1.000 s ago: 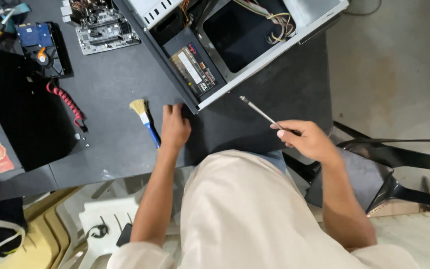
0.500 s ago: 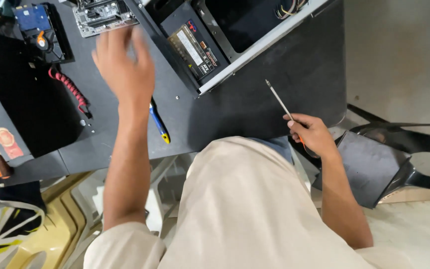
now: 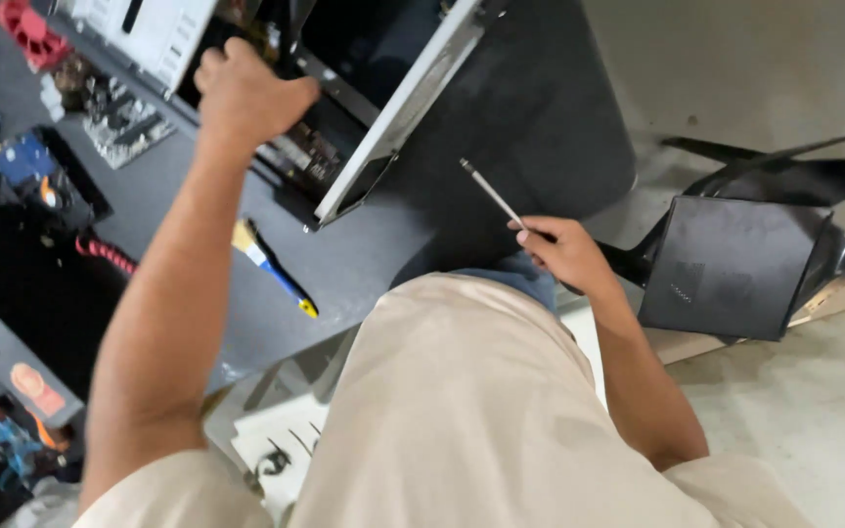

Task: Installing a power supply unit into a desktop computer case and securing it with screws using a screwdriver.

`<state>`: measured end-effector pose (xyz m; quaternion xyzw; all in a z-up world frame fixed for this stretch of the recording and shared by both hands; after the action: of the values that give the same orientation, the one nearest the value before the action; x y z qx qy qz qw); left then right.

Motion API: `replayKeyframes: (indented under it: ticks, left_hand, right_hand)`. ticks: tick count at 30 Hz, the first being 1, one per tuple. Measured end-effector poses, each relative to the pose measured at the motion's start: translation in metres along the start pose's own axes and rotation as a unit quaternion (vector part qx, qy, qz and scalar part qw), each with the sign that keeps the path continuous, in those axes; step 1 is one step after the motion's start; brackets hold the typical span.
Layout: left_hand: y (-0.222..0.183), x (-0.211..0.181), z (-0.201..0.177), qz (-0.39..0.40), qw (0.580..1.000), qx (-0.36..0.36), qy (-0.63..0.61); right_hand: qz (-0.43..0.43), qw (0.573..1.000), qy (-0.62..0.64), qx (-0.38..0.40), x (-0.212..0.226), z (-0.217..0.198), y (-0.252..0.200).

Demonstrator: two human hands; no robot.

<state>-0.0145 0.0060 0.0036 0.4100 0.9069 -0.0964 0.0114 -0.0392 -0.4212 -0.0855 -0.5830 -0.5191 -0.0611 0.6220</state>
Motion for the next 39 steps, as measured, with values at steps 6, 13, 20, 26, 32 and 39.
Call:
replayKeyframes:
  ticks: [6, 13, 20, 26, 32, 39]
  left_hand:
    - [-0.008, -0.041, -0.067, -0.061, 0.974, 0.213, -0.04]
    - [-0.026, -0.071, -0.097, -0.112, 0.937, 0.327, -0.053]
    - [-0.016, -0.056, -0.021, -0.185, 0.907, 0.34, -0.165]
    - [0.004, -0.029, 0.036, -0.277, 0.846, 0.364, -0.272]
    - [0.011, -0.004, 0.068, -0.306, 0.863, 0.302, -0.265]
    - [-0.029, -0.037, 0.028, -0.317, 0.853, 0.262, -0.322]
  right_hand:
    - [0.001, 1.0, 0.005, -0.007, 0.005, 0.001, -0.013]
    - [0.001, 1.0, 0.015, -0.007, -0.021, -0.007, -0.011]
    - [0.056, 0.997, 0.02, -0.049, -0.011, -0.029, -0.027]
    - [0.113, 0.992, -0.016, -0.057, -0.018, -0.04, -0.027]
    - [0.063, 0.995, -0.058, -0.051, -0.052, -0.04, -0.011]
    - [0.039, 0.997, -0.048, -0.05, -0.033, -0.044, -0.022]
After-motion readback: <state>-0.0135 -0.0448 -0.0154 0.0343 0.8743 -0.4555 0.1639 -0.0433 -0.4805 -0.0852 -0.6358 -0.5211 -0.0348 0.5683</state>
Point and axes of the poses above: each hand's wrist, its own y-axis towards the middle knuckle, its own z-axis out of the palm, x = y × z, the point moved 1 cm from there along y, towards the middle knuckle, and after that the axes turned 12 degrees about -x, right-handed, at the moved point
